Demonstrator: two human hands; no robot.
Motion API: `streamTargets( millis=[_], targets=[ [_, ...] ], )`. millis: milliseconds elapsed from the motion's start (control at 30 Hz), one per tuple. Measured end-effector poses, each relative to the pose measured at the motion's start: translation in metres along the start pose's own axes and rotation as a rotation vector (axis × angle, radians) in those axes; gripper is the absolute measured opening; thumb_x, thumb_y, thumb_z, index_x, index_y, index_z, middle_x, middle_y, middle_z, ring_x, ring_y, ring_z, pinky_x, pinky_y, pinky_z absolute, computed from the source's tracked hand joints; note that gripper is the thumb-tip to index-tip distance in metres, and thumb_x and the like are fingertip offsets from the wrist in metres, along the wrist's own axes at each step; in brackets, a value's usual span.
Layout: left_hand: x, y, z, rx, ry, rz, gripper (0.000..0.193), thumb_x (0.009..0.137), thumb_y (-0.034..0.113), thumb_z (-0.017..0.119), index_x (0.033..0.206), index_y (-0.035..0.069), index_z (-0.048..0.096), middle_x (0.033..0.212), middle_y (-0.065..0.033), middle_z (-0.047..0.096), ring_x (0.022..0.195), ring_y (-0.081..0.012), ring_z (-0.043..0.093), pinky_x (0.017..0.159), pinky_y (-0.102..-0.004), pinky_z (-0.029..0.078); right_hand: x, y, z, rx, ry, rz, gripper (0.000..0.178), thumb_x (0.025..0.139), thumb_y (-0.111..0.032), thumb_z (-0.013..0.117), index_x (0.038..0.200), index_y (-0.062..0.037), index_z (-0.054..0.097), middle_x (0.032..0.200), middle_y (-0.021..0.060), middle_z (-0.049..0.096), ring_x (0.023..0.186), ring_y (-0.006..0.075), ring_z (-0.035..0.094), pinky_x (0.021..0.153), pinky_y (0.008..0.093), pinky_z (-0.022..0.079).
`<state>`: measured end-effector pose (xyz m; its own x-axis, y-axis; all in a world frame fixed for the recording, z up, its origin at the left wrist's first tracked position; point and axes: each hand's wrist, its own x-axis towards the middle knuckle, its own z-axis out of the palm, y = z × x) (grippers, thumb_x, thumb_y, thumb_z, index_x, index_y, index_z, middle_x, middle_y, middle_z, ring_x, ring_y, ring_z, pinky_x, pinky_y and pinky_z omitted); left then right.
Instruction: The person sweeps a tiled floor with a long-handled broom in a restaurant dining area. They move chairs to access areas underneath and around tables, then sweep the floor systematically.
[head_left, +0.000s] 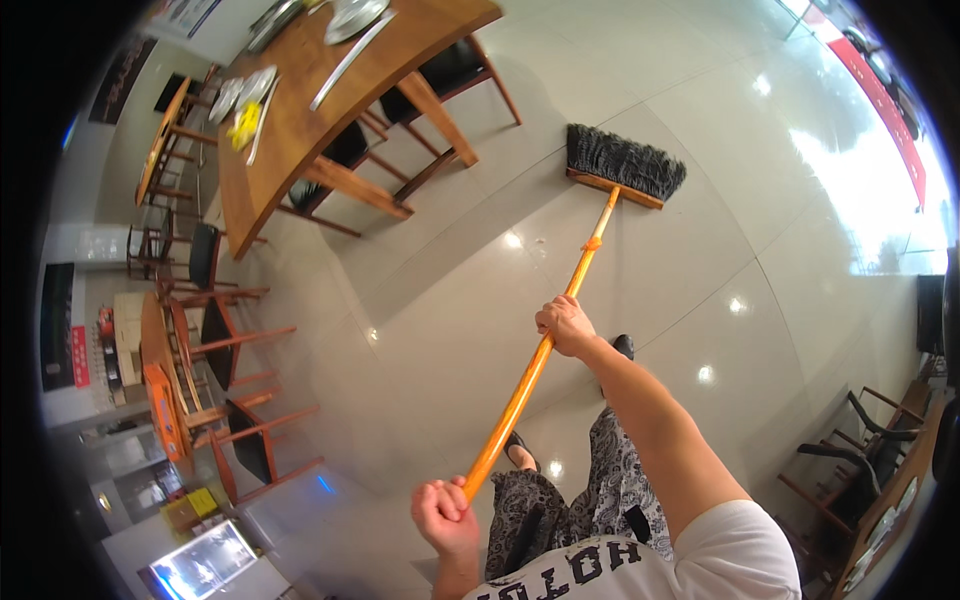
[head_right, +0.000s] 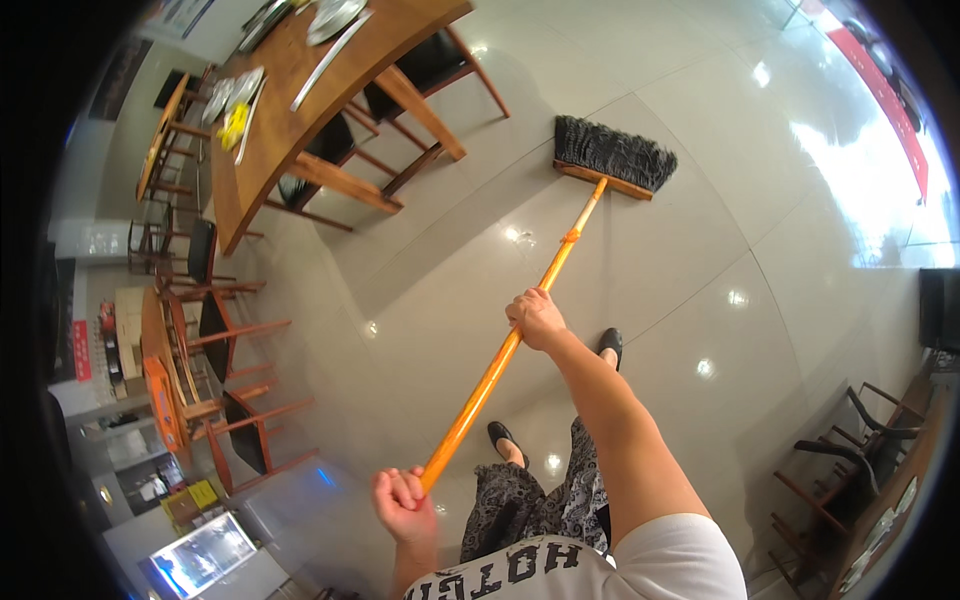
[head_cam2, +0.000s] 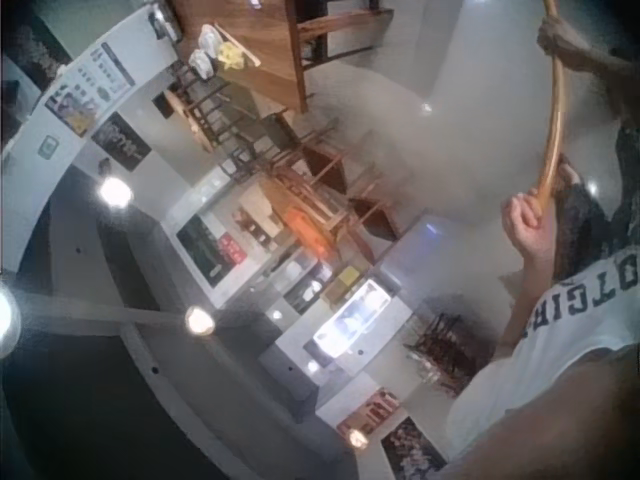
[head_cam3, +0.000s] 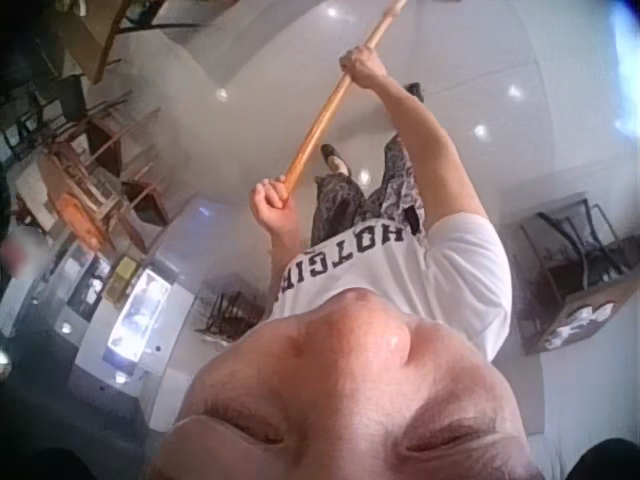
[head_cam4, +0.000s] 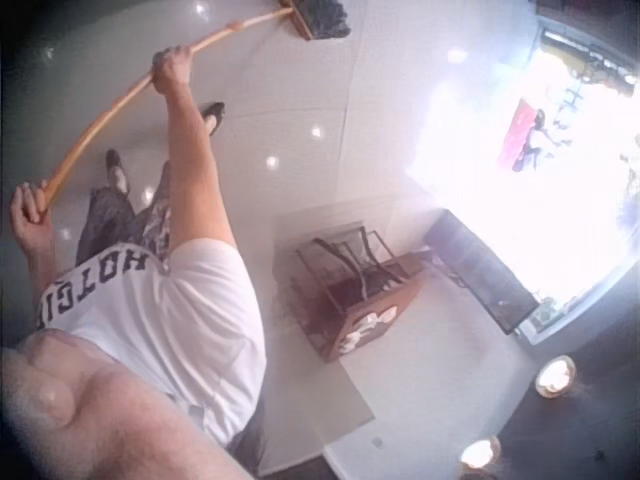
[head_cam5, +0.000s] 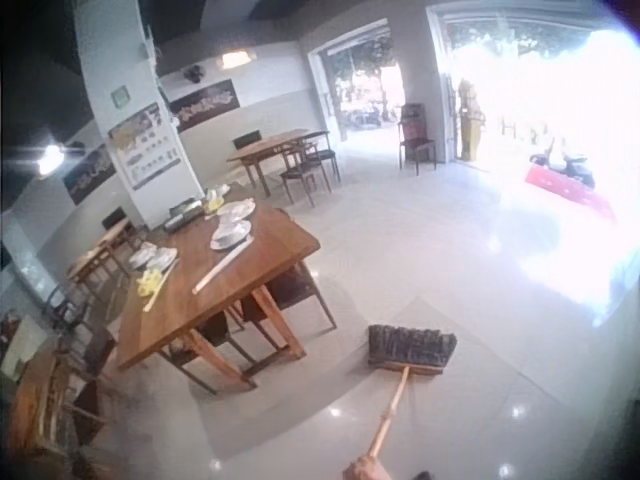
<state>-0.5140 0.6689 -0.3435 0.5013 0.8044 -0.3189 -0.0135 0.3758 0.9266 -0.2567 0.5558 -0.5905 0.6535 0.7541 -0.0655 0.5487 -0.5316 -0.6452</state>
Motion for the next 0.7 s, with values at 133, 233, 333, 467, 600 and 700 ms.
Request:
streamTargets(
  millis=[133,233,333,467,600,700],
  targets=[
    [-0.001,0.048,-0.151,-0.068,0.086,0.085,0.021,0.094,0.02,0.043,0.078,0.008,0.051,0.047,0.0042,0.025,0.041,-0.0079,0.024,0.066,-0.033,0.044,-0.024,-0.126,0.085,-0.006,-0.049,-0.001,0.005,0.074,-0.014,0.067,0.073,-0.0166,0.063,0.079,-0.0006,0.062,0.09,0.0224,0.056,0.091,0.0375,0.039],
    [-0.02,0.122,-0.271,-0.134,0.184,0.17,0.024,0.095,0.021,0.043,0.077,0.008,0.049,0.048,0.0044,0.024,0.041,-0.0071,0.021,0.059,-0.0299,0.038,-0.049,-0.252,0.151,-0.026,-0.15,-0.056,0.004,0.075,-0.018,0.065,0.077,-0.0205,0.064,0.079,-0.0013,0.063,0.089,0.0228,0.058,0.086,0.0403,0.04],
    [-0.041,0.231,-0.353,-0.052,0.044,0.323,0.022,0.1,0.022,0.042,0.09,0.007,0.054,0.051,0.0043,0.032,0.043,-0.0058,0.026,0.051,-0.0228,0.029,-0.071,-0.387,0.203,0.077,-0.29,-0.146,0.007,0.078,-0.019,0.063,0.084,-0.0218,0.065,0.081,-0.0015,0.065,0.088,0.0235,0.06,0.083,0.0423,0.042],
    [-0.077,0.329,-0.337,0.289,0.071,0.726,0.025,0.098,0.02,0.048,0.098,-0.004,0.053,0.051,-0.0025,0.041,0.043,-0.013,0.034,0.045,-0.0314,0.029,-0.091,-0.522,0.248,0.478,-0.483,-0.239,0.009,0.078,-0.014,0.063,0.087,-0.0163,0.064,0.087,0.0027,0.066,0.093,0.0255,0.061,0.086,0.0408,0.039],
    [-0.061,0.324,-0.265,0.801,-0.121,0.915,0.024,0.096,0.019,0.053,0.086,-0.003,0.056,0.051,-0.0033,0.042,0.044,-0.0153,0.04,0.042,-0.0319,0.031,-0.087,-0.572,0.27,0.726,-0.535,-0.295,0.01,0.078,-0.009,0.067,0.086,-0.0057,0.061,0.085,0.0093,0.066,0.087,0.0315,0.062,0.079,0.0405,0.048],
    [-0.05,0.325,-0.239,1.031,-0.385,0.917,0.031,0.096,0.02,0.052,0.072,0.0,0.055,0.05,-0.0054,0.044,0.044,-0.0166,0.043,0.038,-0.0313,0.031,-0.078,-0.586,0.274,0.793,-0.629,-0.366,0.009,0.08,-0.01,0.066,0.085,-0.0059,0.061,0.085,0.01,0.066,0.088,0.0313,0.062,0.078,0.0409,0.049]
  ],
)
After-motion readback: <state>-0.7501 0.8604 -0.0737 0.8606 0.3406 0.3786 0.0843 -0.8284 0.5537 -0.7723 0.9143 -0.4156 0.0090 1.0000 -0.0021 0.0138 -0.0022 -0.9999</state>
